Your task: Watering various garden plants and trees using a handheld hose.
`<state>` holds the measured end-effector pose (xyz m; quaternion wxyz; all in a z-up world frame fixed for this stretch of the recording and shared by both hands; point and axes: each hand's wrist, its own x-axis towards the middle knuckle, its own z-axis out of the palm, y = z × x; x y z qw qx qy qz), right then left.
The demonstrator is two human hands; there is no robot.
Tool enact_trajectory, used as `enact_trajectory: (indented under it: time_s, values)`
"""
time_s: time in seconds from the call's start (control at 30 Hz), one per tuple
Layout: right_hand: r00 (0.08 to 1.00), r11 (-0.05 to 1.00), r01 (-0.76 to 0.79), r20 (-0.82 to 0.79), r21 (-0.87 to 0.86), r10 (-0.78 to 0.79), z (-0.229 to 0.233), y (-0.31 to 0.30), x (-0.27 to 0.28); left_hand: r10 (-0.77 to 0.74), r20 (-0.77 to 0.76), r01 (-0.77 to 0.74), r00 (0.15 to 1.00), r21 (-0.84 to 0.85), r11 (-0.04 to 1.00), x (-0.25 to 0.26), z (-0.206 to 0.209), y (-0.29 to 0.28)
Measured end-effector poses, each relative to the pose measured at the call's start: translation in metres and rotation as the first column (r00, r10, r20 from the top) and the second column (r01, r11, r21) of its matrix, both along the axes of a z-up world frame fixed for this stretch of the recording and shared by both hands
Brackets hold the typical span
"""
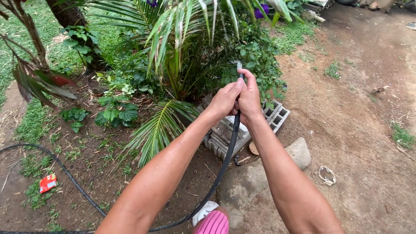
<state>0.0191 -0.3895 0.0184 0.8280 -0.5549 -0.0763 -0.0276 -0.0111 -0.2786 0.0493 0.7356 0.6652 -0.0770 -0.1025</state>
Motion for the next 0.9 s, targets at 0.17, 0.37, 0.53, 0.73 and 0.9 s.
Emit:
enact_trajectory:
  time_s: [0.17,0.37,0.53,0.73,0.9]
  values:
    - [0.999,1.0,0.008,-0.041,-0.017,-0.009,0.01,-0.016,0.003,-0.014,-0.033,0.012,0.999,-0.051,0.999,0.021,-0.014,-0.019]
    - [0.996,1.0,-0.02,-0.092,0.0,0.02,0.013,-0.045,0.023,-0.016,-0.036,0.013,0.999,-0.076,0.997,0.046,-0.022,-0.047]
    - [0.992,0.997,-0.069,-0.102,0.046,0.074,0.007,-0.07,0.056,0.005,-0.031,-0.007,1.0,-0.078,0.997,0.074,-0.023,-0.071]
    - [0.985,0.988,-0.134,-0.097,0.076,0.141,0.015,-0.103,0.093,0.057,-0.061,-0.062,0.997,-0.078,0.995,0.1,-0.005,-0.103]
    - [0.978,0.987,-0.158,-0.135,0.008,0.158,0.028,-0.125,0.104,0.103,-0.072,-0.1,0.992,0.035,0.994,0.121,-0.009,-0.127]
